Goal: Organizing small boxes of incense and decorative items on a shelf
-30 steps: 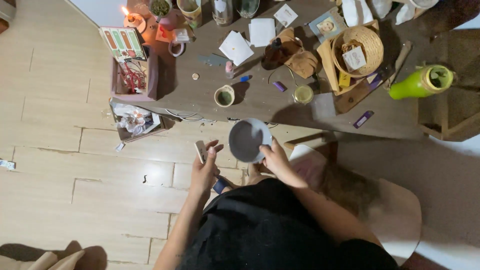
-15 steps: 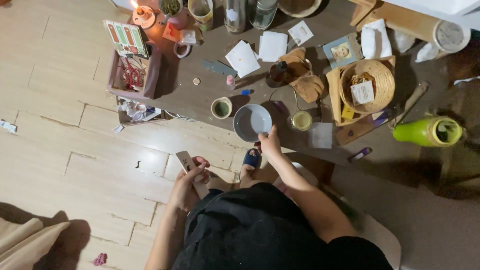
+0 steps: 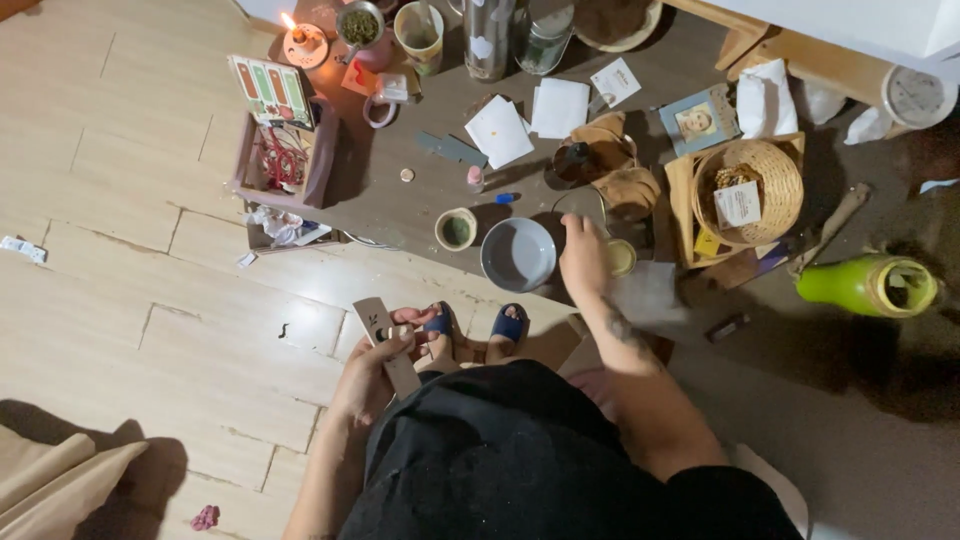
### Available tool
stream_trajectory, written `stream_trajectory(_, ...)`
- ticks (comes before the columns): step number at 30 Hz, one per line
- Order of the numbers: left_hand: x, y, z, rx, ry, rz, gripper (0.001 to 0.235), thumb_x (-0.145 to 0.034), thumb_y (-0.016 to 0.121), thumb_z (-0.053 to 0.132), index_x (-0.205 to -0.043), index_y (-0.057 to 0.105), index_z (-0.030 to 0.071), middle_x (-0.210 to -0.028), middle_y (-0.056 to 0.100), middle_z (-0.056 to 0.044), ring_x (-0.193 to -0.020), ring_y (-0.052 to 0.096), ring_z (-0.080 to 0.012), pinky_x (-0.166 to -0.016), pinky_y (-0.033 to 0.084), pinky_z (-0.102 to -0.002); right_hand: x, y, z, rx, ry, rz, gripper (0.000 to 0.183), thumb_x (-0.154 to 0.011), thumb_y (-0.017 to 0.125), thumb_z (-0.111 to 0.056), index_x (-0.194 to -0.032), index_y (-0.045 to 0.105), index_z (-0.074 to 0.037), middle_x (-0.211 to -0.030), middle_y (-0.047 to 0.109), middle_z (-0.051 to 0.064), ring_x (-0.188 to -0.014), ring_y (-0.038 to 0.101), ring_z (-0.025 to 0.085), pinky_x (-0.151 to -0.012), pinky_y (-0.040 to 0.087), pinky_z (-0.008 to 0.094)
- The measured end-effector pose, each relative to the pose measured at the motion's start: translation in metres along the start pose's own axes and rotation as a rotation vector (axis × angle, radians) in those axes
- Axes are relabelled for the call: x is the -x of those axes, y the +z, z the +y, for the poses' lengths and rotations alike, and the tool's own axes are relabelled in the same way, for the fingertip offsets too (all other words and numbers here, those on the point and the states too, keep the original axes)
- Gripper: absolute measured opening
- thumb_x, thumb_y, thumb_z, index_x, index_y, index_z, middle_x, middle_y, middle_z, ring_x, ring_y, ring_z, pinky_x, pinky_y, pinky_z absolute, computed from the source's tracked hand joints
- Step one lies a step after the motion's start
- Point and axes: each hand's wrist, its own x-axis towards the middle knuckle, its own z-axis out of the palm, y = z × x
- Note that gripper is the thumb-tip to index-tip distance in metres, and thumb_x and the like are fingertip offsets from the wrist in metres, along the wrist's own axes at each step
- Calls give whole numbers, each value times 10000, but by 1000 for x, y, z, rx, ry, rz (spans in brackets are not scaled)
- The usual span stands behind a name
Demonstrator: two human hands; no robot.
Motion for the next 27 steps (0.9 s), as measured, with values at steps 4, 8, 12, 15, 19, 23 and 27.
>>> stream_trajectory(4,6,0,9,53,-7,17,375,-736,532,-89,-1111,513,-84,-1050,613,-241,-957,620,-362,-797,496,-375,-49,25,18,169,-42,-146,232,-803,545,3,-1005,501,-103,-958,576,123,-887,631,324,-700,561,421)
stream_trajectory(8,10,-11,12,126,4,19,512,-656,474,-101,-1167,489,-101,-1084,586,-261,-1013,602,-392,-854,491,-408,-71,34,31,225,-1,-267,276,-772,577,-23,-1041,511,-29,-991,591,198,-885,648,362,-701,560,453)
stream_trajectory(12,16,-9,25,257,31,12,731,-533,390,-83,-1263,432,-104,-1236,528,-286,-1147,534,-401,-940,448,-406,-67,1,-2,-70,52,-203,124,-810,547,-112,-928,570,-80,-1055,528,148,-884,620,407,-709,536,505)
stream_trajectory(15,13,-16,21,250,119,-56,762,-568,473,-83,-1325,383,-90,-1327,483,-264,-1184,514,-370,-956,440,-398,-70,4,-27,-104,-119,-172,108,-854,511,-184,-822,582,-109,-897,550,97,-860,622,364,-699,528,454)
stream_trajectory(19,16,-14,26,253,149,-32,682,-670,516,-87,-1338,376,-88,-1325,486,-271,-1180,524,-365,-944,457,-385,-84,13,-45,-87,-98,-255,177,-852,494,-284,-857,593,-136,-911,594,78,-919,619,322,-756,520,435)
stream_trajectory(23,16,-23,22,289,166,-37,628,-705,552,-126,-1315,407,-91,-1308,494,-276,-1162,523,-390,-930,472,-417,-92,18,-63,97,-125,-379,293,-841,627,-220,-1132,592,-210,-1107,623,84,-993,630,331,-813,514,464)
stream_trajectory(27,18,-19,28,342,142,-35,524,-728,525,-127,-1247,464,-97,-1234,544,-290,-1065,591,-392,-870,525,-419,-107,45,-50,224,-179,-352,207,-794,703,-237,-989,654,-192,-1042,632,57,-934,653,324,-768,532,454)
